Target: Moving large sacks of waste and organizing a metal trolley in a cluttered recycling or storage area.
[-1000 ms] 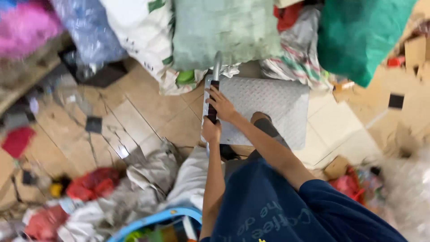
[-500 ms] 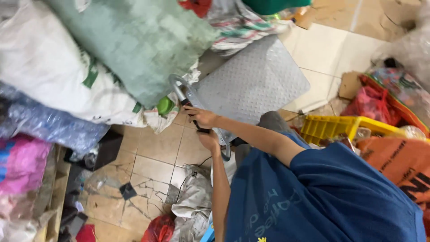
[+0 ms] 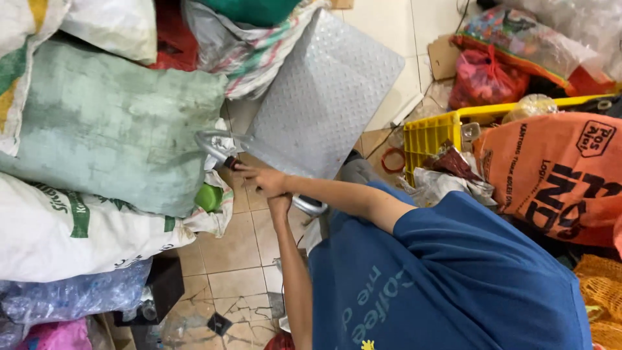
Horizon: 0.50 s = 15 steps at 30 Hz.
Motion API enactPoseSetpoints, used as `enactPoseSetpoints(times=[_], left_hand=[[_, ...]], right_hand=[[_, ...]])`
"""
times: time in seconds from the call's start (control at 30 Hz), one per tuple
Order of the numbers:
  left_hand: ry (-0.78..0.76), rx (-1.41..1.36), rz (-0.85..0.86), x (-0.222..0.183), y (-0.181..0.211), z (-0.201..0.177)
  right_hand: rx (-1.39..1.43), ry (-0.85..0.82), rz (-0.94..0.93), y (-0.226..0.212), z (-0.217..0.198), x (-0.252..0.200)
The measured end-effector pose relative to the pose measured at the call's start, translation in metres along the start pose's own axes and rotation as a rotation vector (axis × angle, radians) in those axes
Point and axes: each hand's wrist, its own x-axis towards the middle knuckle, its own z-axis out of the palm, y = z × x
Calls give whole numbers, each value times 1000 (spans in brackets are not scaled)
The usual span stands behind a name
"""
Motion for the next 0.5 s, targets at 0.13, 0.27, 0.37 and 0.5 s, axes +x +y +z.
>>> enactPoseSetpoints(times=[0.13, 0.27, 0.37, 0.5], left_hand=[[-446, 152, 108, 8, 48, 15], [-761, 358, 120, 33, 84, 3], [-655, 1041, 139, 50, 156, -6], [-277, 767, 836, 84, 231, 9]], right_hand=[[-1, 169, -15, 23, -27, -28], [98, 290, 233, 2, -85, -60], [194, 387, 649, 10, -96, -80], [-19, 322, 911, 47, -84, -101]])
